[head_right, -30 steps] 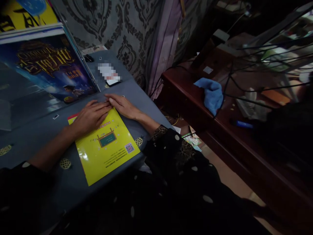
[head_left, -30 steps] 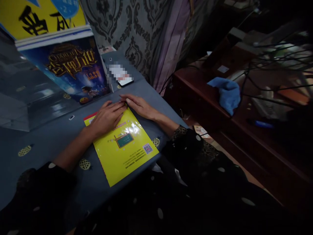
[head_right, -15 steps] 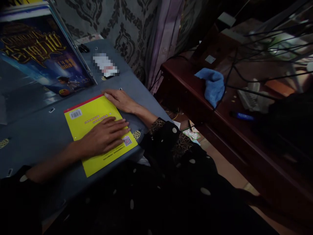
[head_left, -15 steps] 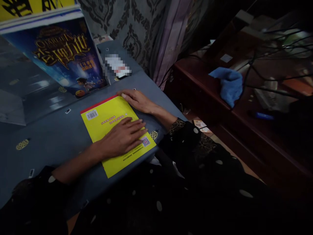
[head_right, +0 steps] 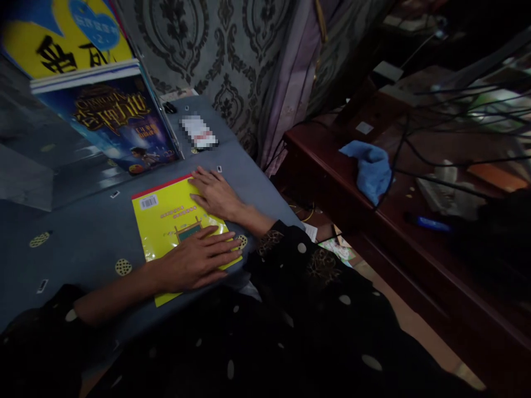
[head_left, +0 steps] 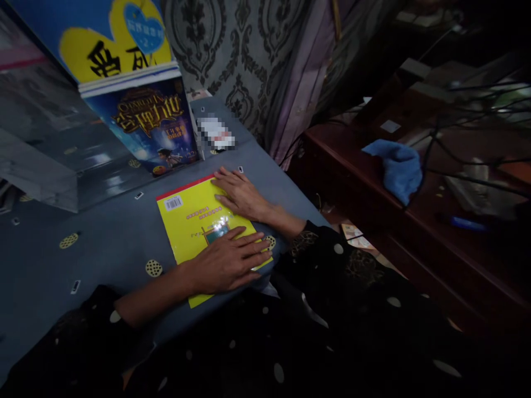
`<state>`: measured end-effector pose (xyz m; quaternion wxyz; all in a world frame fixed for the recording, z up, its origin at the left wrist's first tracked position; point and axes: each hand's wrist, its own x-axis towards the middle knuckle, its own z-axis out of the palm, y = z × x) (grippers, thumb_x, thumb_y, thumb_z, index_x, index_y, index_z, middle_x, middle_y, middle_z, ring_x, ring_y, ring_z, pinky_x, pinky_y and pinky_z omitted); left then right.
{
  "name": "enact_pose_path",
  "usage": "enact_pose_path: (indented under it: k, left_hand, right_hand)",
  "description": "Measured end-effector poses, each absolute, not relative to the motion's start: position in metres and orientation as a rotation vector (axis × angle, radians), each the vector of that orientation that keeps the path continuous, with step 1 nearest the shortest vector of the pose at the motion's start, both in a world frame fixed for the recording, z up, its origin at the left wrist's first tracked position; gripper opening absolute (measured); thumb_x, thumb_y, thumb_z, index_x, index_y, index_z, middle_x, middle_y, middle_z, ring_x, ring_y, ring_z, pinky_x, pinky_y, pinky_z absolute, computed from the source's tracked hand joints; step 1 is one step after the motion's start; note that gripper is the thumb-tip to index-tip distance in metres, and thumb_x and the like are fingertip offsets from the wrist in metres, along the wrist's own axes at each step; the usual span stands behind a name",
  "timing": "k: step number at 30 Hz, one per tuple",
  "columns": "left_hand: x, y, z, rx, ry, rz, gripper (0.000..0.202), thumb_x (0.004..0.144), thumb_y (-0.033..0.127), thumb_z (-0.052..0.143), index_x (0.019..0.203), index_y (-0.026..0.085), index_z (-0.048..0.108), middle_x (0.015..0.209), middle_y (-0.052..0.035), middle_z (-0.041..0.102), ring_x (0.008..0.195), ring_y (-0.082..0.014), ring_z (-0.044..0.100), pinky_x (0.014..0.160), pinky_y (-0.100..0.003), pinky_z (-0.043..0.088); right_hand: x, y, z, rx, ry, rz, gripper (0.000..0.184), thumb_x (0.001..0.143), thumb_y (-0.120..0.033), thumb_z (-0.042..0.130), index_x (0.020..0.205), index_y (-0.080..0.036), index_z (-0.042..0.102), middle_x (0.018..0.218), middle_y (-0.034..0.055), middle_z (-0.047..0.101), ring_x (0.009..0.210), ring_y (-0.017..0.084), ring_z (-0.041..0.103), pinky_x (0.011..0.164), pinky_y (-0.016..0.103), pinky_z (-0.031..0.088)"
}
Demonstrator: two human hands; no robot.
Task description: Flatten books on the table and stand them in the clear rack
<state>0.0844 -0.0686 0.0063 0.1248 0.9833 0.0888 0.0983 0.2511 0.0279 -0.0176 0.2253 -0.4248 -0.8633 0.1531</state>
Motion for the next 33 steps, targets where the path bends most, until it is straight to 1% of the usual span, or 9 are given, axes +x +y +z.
enact_pose_path:
  k: [6,12,16,19,22,25,28,30,33]
  left_hand:
    - [0.085,-0.074,0.006,2.904,0.285,0.281,0.039,0.104,0.032,0.048,0.138,0.013,0.054,0.145,-0.0129,0.058,0.141,-0.0267,0.047,0.116,-0.049,0.036]
    - [0.076,-0.091,0.005,2.991,0.302,0.368,0.034,0.104,0.023,0.049,0.135,0.011,0.057,0.138,-0.0146,0.064,0.136,-0.0244,0.053,0.114,-0.043,0.04]
    - [0.053,-0.105,0.009,2.984,0.369,0.37,0.035,0.105,0.026,0.044,0.135,0.01,0.057,0.142,-0.0136,0.061,0.136,-0.0241,0.053,0.116,-0.044,0.039]
    - [0.029,-0.113,0.012,2.937,0.42,0.273,0.041,0.106,0.031,0.043,0.141,0.011,0.051,0.144,-0.0128,0.059,0.14,-0.0237,0.049,0.121,-0.047,0.033]
    - [0.004,-0.118,0.013,2.895,0.513,0.168,0.057,0.101,0.043,0.054,0.15,0.018,0.042,0.152,-0.0122,0.052,0.146,-0.029,0.04,0.124,-0.057,0.022]
    - [-0.016,-0.123,0.004,2.886,0.709,0.137,0.09,0.085,0.066,0.066,0.158,0.025,0.03,0.161,-0.0163,0.035,0.151,-0.0422,0.025,0.119,-0.071,0.019]
    - [-0.027,-0.132,-0.018,2.913,0.828,0.151,0.117,0.072,0.085,0.061,0.161,0.023,0.02,0.164,-0.0212,0.027,0.151,-0.0474,0.019,0.116,-0.075,0.018]
    - [-0.029,-0.14,-0.036,3.028,0.853,0.176,0.11,0.074,0.08,0.064,0.16,0.024,0.024,0.163,-0.0187,0.03,0.152,-0.0458,0.019,0.119,-0.072,0.016]
    - [-0.023,-0.149,-0.056,3.275,0.888,0.411,0.073,0.086,0.049,0.072,0.151,0.031,0.042,0.156,-0.0112,0.045,0.153,-0.0387,0.022,0.124,-0.064,0.006]
  right_hand:
    - [0.248,0.011,-0.019,-1.228,-2.43,0.327,0.044,0.103,-0.032,0.044,0.143,-0.016,0.053,0.156,0.014,0.047,0.151,0.028,0.032,0.122,0.057,0.026]
    - [0.258,-0.006,-0.02,-1.199,-2.462,0.283,0.047,0.103,-0.035,0.041,0.146,-0.019,0.051,0.156,0.0145,0.046,0.15,0.029,0.035,0.121,0.06,0.028]
    - [0.261,-0.009,-0.017,-1.202,-2.49,0.244,0.046,0.103,-0.033,0.04,0.146,-0.019,0.051,0.156,0.0145,0.047,0.149,0.029,0.037,0.12,0.06,0.031]
    - [0.261,-0.011,-0.016,-1.197,-2.52,0.213,0.046,0.103,-0.032,0.04,0.145,-0.016,0.052,0.155,0.017,0.047,0.148,0.03,0.038,0.119,0.059,0.032]
    - [0.263,-0.019,-0.015,-1.167,-2.548,0.208,0.047,0.103,-0.031,0.041,0.145,-0.015,0.052,0.155,0.018,0.047,0.148,0.031,0.038,0.119,0.06,0.033]
    - [0.268,-0.032,-0.015,-1.112,-2.561,0.231,0.047,0.103,-0.032,0.04,0.146,-0.017,0.051,0.154,0.0175,0.048,0.147,0.031,0.039,0.118,0.061,0.034]
    - [0.273,-0.049,-0.013,-1.087,-2.571,0.242,0.049,0.103,-0.035,0.04,0.148,-0.016,0.049,0.155,0.0187,0.047,0.148,0.032,0.039,0.118,0.06,0.036]
    - [0.276,-0.06,-0.011,-1.081,-2.599,0.247,0.052,0.102,-0.037,0.043,0.151,-0.017,0.046,0.156,0.0182,0.045,0.149,0.031,0.037,0.118,0.058,0.036]
    - [0.283,-0.075,-0.009,-1.079,-2.623,0.269,0.057,0.101,-0.04,0.048,0.154,-0.019,0.042,0.159,0.0167,0.041,0.15,0.031,0.034,0.12,0.056,0.034]
